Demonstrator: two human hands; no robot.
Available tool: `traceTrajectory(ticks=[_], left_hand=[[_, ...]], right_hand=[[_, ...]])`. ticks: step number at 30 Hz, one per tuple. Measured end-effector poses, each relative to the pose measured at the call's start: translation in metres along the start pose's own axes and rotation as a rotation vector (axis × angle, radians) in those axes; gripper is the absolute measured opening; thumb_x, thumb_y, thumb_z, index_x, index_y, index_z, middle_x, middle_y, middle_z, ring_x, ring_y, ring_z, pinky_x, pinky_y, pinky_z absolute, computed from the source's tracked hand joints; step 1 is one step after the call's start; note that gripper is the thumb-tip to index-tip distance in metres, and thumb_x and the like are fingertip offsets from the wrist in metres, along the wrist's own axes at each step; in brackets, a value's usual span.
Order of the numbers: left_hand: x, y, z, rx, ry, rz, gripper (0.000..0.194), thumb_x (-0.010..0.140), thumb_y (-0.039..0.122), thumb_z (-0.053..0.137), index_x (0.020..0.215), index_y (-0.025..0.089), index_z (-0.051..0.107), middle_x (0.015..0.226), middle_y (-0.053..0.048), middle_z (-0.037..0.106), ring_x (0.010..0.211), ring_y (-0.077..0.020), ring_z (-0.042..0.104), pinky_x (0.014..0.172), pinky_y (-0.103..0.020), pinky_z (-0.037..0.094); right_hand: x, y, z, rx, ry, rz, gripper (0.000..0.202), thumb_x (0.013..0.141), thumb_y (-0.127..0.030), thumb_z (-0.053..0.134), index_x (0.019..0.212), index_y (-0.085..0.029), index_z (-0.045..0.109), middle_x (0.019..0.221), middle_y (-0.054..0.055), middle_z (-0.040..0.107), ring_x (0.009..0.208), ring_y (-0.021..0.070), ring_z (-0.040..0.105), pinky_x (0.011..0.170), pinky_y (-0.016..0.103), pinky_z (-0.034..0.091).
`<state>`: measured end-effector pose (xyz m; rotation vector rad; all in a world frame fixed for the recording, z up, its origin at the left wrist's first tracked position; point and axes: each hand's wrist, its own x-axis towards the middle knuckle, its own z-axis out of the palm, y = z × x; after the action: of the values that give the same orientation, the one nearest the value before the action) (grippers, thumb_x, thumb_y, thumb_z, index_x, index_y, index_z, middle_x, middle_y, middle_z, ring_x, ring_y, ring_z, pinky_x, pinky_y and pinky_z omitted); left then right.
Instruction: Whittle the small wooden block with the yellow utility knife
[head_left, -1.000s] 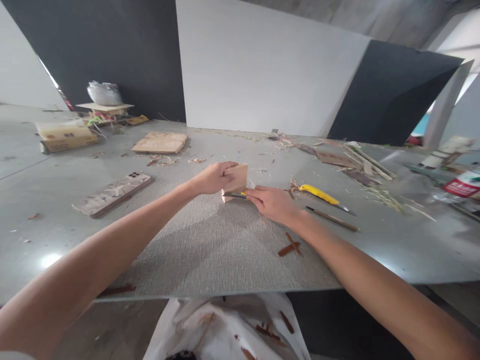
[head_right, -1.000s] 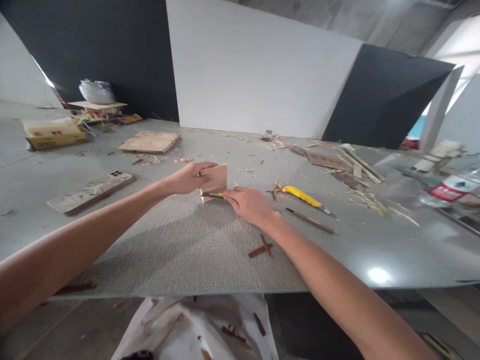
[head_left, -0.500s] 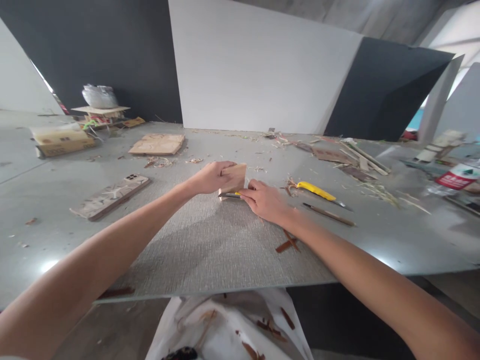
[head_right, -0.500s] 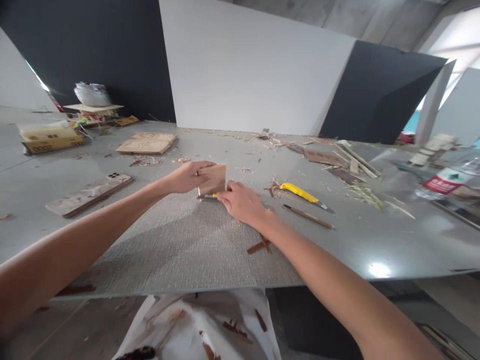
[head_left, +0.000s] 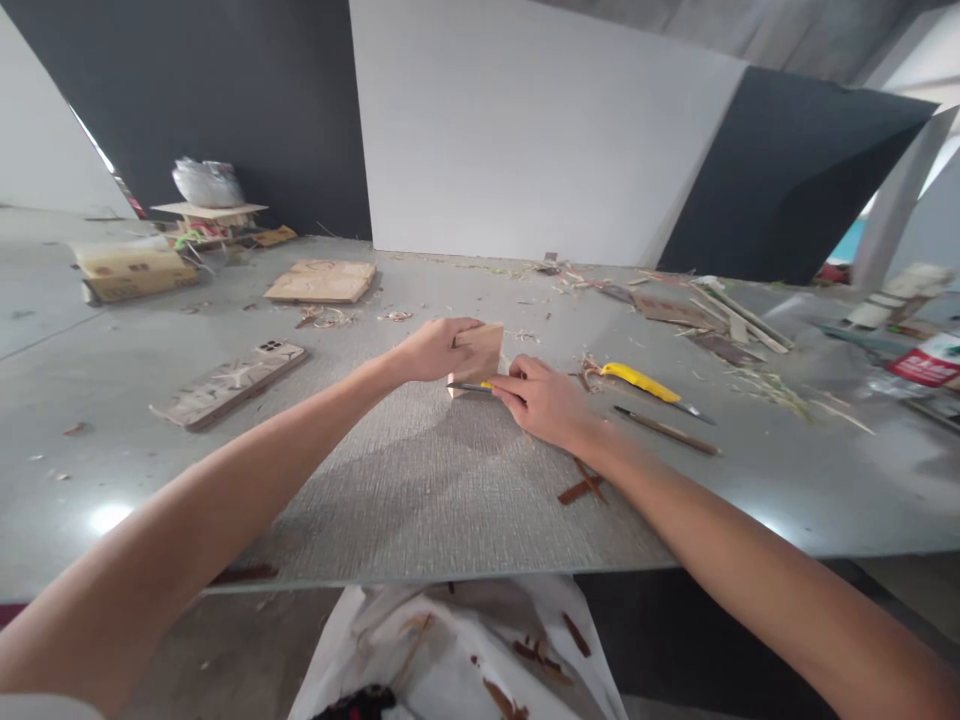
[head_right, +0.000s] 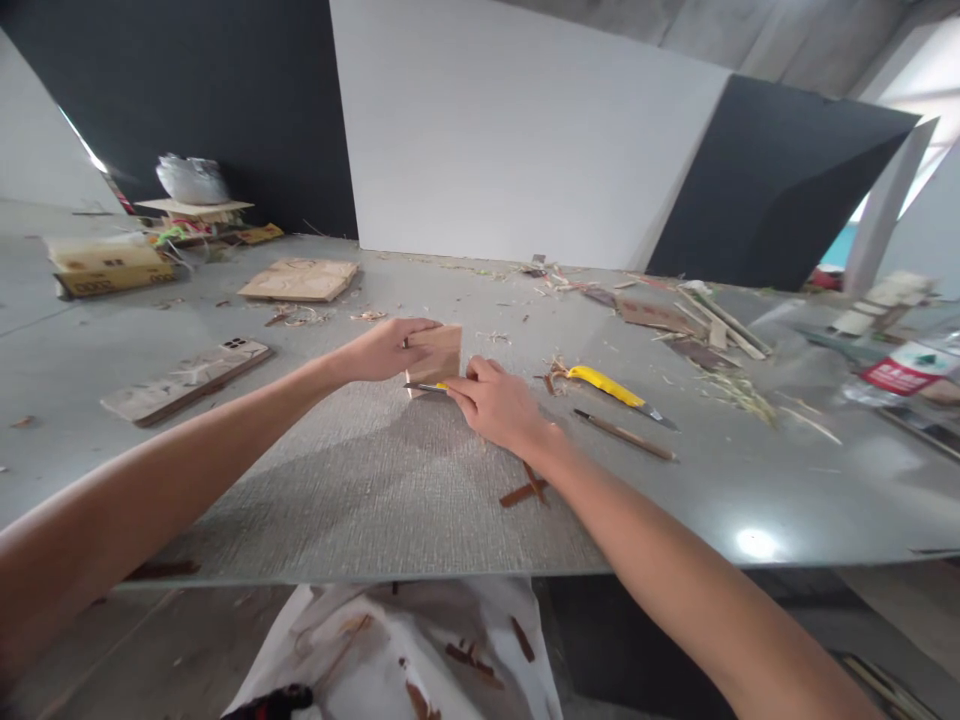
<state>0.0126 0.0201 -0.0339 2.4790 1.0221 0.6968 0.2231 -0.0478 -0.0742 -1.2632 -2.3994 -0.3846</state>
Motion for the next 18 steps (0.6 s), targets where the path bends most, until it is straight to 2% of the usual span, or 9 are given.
traceTrajectory(ticks=[7,12,15,18], left_hand=[[0.0,-0.001,0.001,-0.007,-0.001,-0.022,0.04,0.076,0.023,0.045,0.114,0.015,0.056,0.088,-0.006,0.063,0.066,-0.0123,0.052,0.053,-0.023,0.035],[-0.002,0.006,0.0,-0.001,0.001,0.022,0.039,0.077,0.023,0.045,0.113,0.016,0.057,0.094,-0.006,0.064,0.073,-0.0138,0.054,0.057,-0.023,0.036],[-0.001,0.009,0.0,0.016,-0.022,0.04,0.036,0.078,0.024,0.045,0.11,0.016,0.058,0.089,-0.006,0.064,0.07,-0.0139,0.053,0.057,-0.024,0.036],[0.0,0.008,0.0,0.021,-0.016,0.021,0.037,0.077,0.023,0.046,0.11,0.016,0.058,0.089,-0.006,0.064,0.07,-0.0134,0.053,0.057,-0.024,0.036]], right_hand=[[0.001,-0.004,0.002,-0.028,-0.066,0.008,0.033,0.094,-0.033,0.037,0.11,-0.026,0.065,0.09,0.006,0.057,0.081,0.0165,0.051,0.06,0.028,0.03],[0.006,-0.008,0.009,-0.039,-0.113,-0.003,0.036,0.095,-0.034,0.033,0.104,-0.027,0.067,0.094,0.006,0.059,0.084,0.0181,0.051,0.062,0.029,0.031],[0.007,-0.011,0.012,-0.026,-0.103,-0.023,0.038,0.096,-0.035,0.031,0.102,-0.027,0.068,0.096,0.006,0.059,0.086,0.0185,0.051,0.064,0.029,0.033],[0.004,-0.01,0.01,-0.004,-0.037,-0.008,0.038,0.096,-0.036,0.031,0.106,-0.028,0.067,0.094,0.007,0.057,0.087,0.0179,0.05,0.064,0.028,0.033]])
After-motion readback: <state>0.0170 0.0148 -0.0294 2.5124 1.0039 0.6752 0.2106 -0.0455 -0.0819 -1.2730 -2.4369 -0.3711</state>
